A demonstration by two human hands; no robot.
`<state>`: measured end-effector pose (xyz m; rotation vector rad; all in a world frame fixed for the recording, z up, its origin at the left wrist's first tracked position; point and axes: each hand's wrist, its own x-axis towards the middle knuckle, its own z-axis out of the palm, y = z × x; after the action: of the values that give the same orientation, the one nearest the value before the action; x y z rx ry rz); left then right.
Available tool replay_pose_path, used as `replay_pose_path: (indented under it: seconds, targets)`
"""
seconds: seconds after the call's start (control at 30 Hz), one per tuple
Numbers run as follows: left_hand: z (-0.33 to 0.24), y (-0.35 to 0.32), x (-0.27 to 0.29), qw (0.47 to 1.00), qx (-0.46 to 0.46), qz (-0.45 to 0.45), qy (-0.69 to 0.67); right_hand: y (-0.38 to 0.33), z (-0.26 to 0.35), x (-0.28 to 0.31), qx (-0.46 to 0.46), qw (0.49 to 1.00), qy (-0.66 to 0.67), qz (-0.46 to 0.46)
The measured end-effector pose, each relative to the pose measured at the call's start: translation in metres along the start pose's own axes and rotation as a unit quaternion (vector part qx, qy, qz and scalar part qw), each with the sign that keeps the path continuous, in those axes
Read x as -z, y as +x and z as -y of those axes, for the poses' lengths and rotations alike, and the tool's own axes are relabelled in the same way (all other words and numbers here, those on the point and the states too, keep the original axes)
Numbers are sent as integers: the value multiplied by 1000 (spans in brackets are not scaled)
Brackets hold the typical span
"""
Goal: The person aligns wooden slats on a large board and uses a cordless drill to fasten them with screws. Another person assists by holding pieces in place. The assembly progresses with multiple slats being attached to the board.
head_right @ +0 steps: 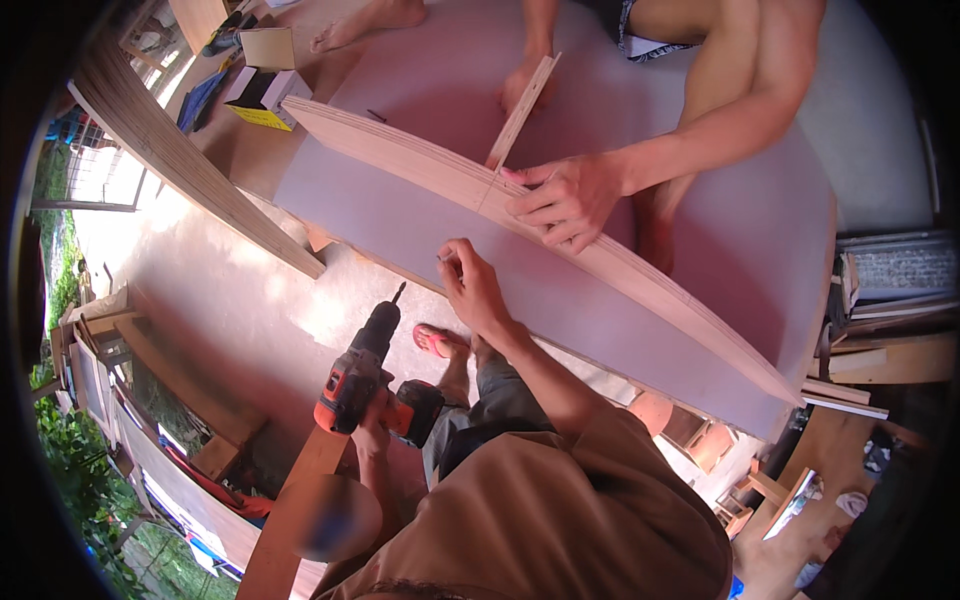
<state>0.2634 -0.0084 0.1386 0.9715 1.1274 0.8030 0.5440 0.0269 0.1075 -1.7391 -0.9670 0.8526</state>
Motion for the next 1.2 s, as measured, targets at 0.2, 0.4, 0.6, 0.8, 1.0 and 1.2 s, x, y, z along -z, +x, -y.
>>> replay_pose_path:
  seconds: [0.2, 0.4, 0.6, 0.8, 1.0, 1.2]
  targets:
    - [0, -8, -35, 999, 22, 19, -22, -31, 8, 29, -200, 905, 358, 109]
    - [16, -13, -60, 994, 49, 78, -56, -27, 8, 52, -202, 829, 518, 68]
    - [22, -14, -77, 990, 49, 68, -111, -16, 5, 59, -193, 850, 489, 40]
    - [21, -11, -66, 980, 95, 62, -165, -17, 8, 44, -237, 836, 494, 10]
    - [33, -8, -48, 979, 91, 71, -171, -17, 8, 20, -234, 825, 514, 3]
    - [34, -6, -39, 977, 101, 82, -166, -22, 5, 14, -247, 833, 495, 13]
